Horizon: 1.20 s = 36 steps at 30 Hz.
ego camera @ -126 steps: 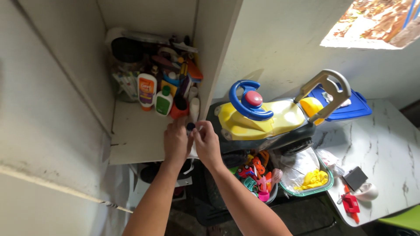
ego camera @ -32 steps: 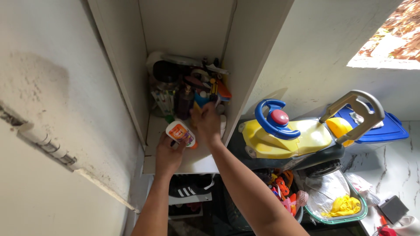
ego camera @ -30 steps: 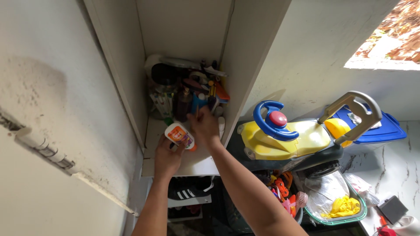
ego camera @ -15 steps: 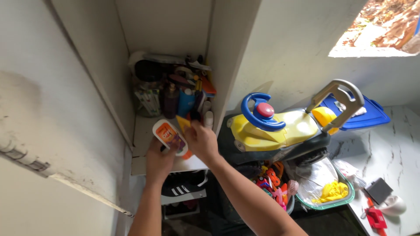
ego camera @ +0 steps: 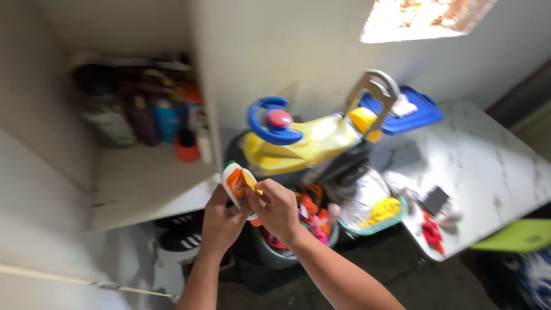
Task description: Cleaning a surface with a rag, tidying a bedspread, and organizing various small items on a shelf.
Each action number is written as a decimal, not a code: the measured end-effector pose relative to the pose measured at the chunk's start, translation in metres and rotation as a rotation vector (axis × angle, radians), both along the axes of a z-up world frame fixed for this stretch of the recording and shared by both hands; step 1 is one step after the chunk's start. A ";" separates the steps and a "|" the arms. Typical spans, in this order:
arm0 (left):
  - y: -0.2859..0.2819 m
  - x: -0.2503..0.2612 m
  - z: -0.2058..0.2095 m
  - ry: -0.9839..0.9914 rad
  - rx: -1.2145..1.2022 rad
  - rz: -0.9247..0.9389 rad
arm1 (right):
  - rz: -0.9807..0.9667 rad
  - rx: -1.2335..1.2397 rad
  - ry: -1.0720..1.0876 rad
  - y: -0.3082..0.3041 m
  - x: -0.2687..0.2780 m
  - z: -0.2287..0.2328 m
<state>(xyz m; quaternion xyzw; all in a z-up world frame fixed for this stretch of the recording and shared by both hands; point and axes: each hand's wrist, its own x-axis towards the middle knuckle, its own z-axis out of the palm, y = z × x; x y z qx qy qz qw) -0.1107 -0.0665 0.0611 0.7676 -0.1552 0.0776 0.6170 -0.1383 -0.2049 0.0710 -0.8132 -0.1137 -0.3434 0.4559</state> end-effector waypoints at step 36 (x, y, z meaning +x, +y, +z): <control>-0.574 -0.134 -0.093 0.516 0.252 -0.977 | -0.623 0.867 0.398 -0.545 -0.234 -0.139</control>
